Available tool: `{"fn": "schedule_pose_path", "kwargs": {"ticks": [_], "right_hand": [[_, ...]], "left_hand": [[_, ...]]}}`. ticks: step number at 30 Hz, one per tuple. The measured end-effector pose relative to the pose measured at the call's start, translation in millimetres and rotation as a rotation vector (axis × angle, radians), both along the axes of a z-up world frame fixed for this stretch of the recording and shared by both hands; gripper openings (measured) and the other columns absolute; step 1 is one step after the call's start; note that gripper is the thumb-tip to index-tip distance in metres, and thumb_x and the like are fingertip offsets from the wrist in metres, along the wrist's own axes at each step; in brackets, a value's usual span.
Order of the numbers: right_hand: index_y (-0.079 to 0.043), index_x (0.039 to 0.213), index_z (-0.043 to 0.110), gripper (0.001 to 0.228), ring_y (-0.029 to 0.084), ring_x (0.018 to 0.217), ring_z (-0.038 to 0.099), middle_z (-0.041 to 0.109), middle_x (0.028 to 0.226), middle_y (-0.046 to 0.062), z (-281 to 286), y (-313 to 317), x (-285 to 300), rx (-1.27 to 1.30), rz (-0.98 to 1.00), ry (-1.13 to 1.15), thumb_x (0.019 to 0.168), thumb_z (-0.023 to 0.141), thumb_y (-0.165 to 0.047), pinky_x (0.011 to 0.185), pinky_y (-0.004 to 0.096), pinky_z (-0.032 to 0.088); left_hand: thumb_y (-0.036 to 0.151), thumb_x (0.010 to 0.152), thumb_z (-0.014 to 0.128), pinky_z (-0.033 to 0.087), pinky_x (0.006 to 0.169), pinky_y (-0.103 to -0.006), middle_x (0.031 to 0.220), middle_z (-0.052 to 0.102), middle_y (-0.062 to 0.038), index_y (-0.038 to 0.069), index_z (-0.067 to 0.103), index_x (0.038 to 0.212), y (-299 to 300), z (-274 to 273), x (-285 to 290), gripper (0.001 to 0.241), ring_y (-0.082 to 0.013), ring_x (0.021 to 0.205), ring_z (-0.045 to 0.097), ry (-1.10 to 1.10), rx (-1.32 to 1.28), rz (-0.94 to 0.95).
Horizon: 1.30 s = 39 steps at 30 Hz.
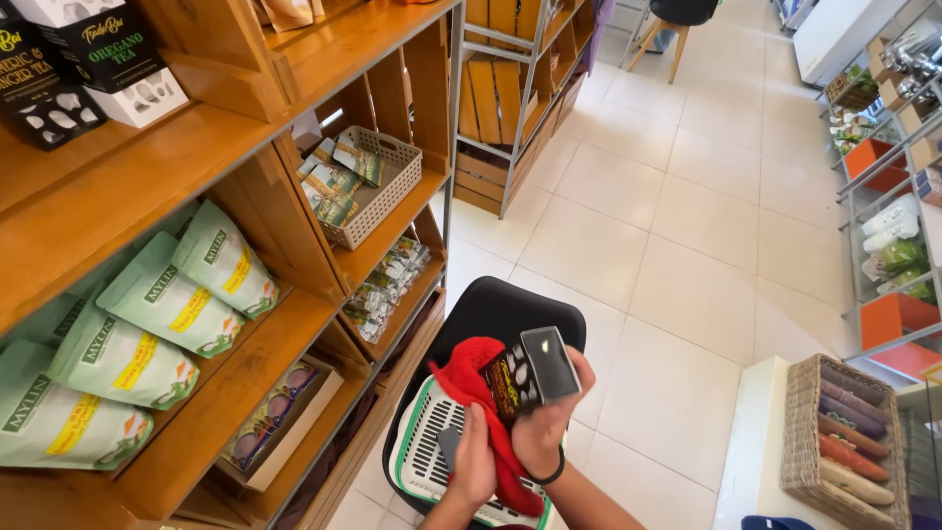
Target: Wiping boxes of tea with a red cloth and placing them into a green shopping basket.
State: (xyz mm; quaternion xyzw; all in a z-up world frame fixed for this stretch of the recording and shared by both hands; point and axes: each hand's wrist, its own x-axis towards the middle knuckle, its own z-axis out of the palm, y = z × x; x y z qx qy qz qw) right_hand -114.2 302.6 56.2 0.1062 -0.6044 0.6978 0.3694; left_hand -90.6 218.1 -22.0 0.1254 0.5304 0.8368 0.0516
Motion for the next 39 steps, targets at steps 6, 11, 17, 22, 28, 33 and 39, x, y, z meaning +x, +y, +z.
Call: {"fn": "schedule_pose_path", "kwargs": {"ticks": [6, 11, 17, 22, 28, 33, 39], "right_hand": [[-0.023, 0.143, 0.039, 0.049, 0.034, 0.118, 0.062, 0.053, 0.136, 0.024, 6.9, 0.4, -7.5, 0.004, 0.153, 0.465, 0.106, 0.064, -0.043, 0.102, 0.049, 0.057], [-0.022, 0.144, 0.035, 0.043, 0.035, 0.114, 0.064, 0.054, 0.136, 0.027, 8.6, 8.4, -15.6, 0.041, 0.088, 0.374, 0.111, 0.057, -0.04, 0.099, 0.05, 0.058], [-0.01, 0.15, 0.031, 0.062, 0.031, 0.129, 0.054, 0.049, 0.144, 0.021, 9.0, 1.6, -10.6, 0.314, -0.091, 0.216, 0.11, 0.046, -0.056, 0.113, 0.043, 0.045], [-0.002, 0.146, 0.043, 0.062, 0.03, 0.121, 0.058, 0.052, 0.137, 0.019, -8.4, -13.4, 9.4, 0.402, 0.147, -0.101, 0.106, 0.052, -0.049, 0.106, 0.039, 0.045], [-0.002, 0.14, 0.047, 0.06, 0.028, 0.121, 0.061, 0.055, 0.135, 0.016, -17.1, -13.0, 22.3, 0.424, 0.351, -0.269, 0.105, 0.06, -0.049, 0.107, 0.037, 0.048], [-0.005, 0.14, 0.048, 0.058, 0.028, 0.126, 0.058, 0.054, 0.137, 0.016, -20.1, -19.7, 27.2, 0.355, 0.374, -0.168, 0.105, 0.06, -0.05, 0.113, 0.038, 0.044], [-0.004, 0.143, 0.044, 0.066, 0.028, 0.126, 0.057, 0.052, 0.138, 0.017, -11.0, -14.6, 24.9, 0.347, 0.363, -0.156, 0.102, 0.063, -0.053, 0.111, 0.038, 0.043]], "left_hand": [[0.035, 0.102, 0.046, 0.05, 0.101, -0.0383, 0.128, 0.065, -0.013, 0.003, 0.049, 0.14, -21.1, 60.8, -0.6, 0.05, -0.023, 0.116, 0.063, -0.507, 0.48, -0.12], [0.028, 0.104, 0.05, 0.054, 0.092, -0.0371, 0.114, 0.072, -0.014, -0.007, 0.054, 0.134, -32.3, 80.2, 13.7, 0.046, -0.0228, 0.102, 0.068, -0.543, 0.384, -0.07], [0.033, 0.108, 0.041, 0.049, 0.093, -0.0402, 0.124, 0.064, -0.016, 0.0, 0.049, 0.143, -26.6, 57.3, 24.9, 0.049, -0.0286, 0.107, 0.062, -0.352, 0.295, 0.039], [0.032, 0.11, 0.039, 0.043, 0.107, -0.0437, 0.137, 0.059, -0.021, -0.005, 0.053, 0.142, -50.8, 14.4, 10.2, 0.05, -0.0339, 0.124, 0.055, 0.146, -0.104, 0.226], [0.039, 0.107, 0.046, 0.038, 0.121, -0.0517, 0.138, 0.062, -0.023, -0.007, 0.06, 0.132, -84.4, 38.4, -21.8, 0.055, -0.0436, 0.136, 0.055, 0.771, -0.453, 0.448], [0.044, 0.106, 0.045, 0.044, 0.113, -0.053, 0.131, 0.064, -0.027, -0.013, 0.06, 0.127, -82.3, 59.6, -28.3, 0.062, -0.0431, 0.125, 0.061, 0.749, -0.341, 0.541], [0.042, 0.109, 0.042, 0.048, 0.114, -0.0559, 0.118, 0.073, -0.023, -0.01, 0.068, 0.117, -81.8, 82.7, -18.9, 0.059, -0.0436, 0.12, 0.069, 0.787, -0.345, 0.54]]}}
